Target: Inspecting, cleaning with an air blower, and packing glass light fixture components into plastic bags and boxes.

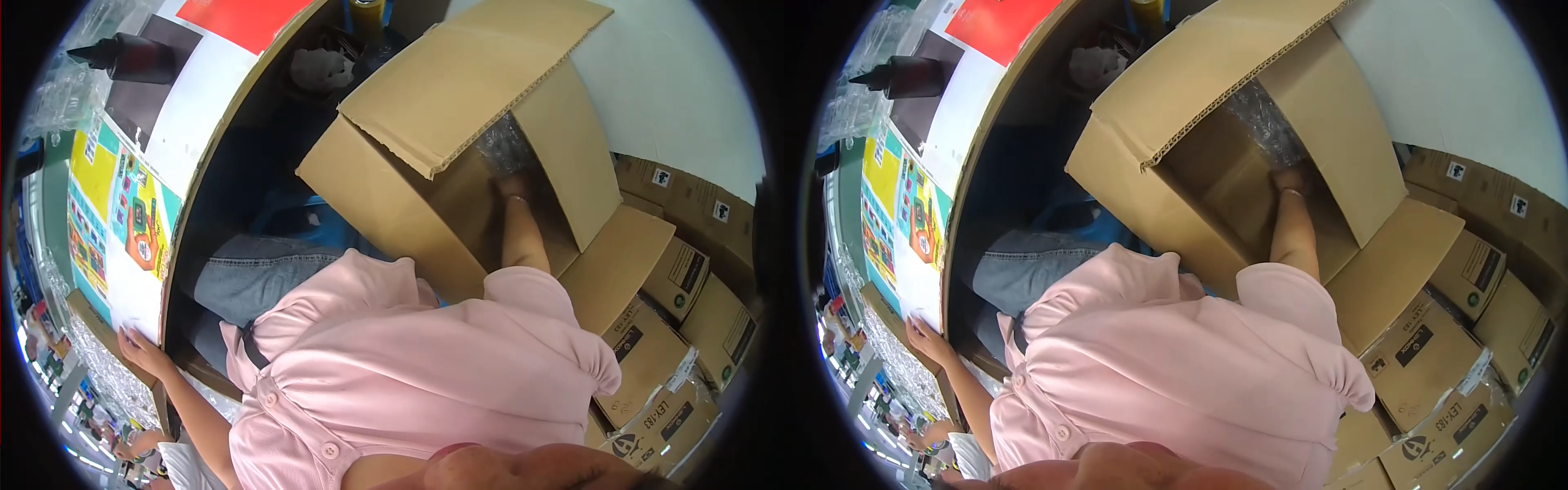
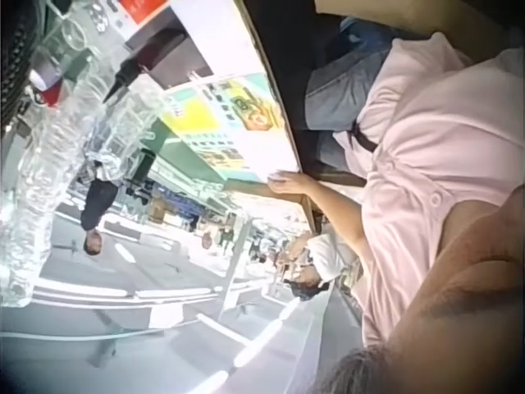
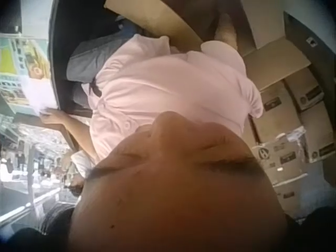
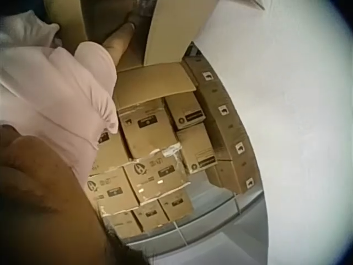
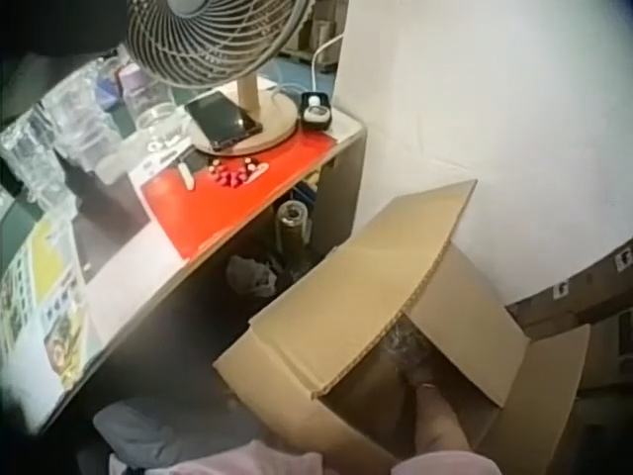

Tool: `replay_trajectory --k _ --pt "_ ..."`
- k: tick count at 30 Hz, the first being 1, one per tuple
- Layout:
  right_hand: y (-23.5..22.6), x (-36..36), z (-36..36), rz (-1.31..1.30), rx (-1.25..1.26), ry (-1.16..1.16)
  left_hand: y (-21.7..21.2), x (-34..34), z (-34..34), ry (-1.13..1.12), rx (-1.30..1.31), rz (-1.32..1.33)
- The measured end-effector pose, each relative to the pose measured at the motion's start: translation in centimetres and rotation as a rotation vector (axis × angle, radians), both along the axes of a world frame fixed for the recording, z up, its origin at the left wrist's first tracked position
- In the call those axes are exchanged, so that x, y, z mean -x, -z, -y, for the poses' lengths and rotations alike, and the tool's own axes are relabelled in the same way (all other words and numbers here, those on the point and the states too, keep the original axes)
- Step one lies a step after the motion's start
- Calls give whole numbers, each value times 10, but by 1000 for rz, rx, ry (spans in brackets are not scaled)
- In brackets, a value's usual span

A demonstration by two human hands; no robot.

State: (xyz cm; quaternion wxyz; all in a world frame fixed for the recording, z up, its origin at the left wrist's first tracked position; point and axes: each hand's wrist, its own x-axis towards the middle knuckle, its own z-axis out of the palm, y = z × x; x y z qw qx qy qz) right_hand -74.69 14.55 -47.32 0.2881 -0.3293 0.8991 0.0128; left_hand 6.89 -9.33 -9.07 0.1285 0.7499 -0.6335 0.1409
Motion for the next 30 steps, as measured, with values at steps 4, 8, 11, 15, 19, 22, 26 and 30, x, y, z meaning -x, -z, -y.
replay_trajectory --k 4,8,11,15,19,22,26,30 --pt "-68 -22 17 -175 -177 -40 -3 -5 -12 -45 -9 13" --pt "-88 -31 19 193 -118 19 0 -8 -11 -32 -8 83" --pt "-20 -22 -22 376 -260 -144 0 0 -4 48 51 136" --pt "-41 -89 2 573 -136 32 -34 65 7 265 165 144" --pt "-110 -90 -12 746 -31 276 -38 171 19 582 -42 -182" --pt "-182 -55 -2 1251 83 618 -50 268 27 1056 -454 -394" --pt "-247 -53 53 1647 106 807 -24 349 17 1581 -511 -460" --pt "-280 -131 122 1723 259 650 -29 401 6 1635 -670 -257"
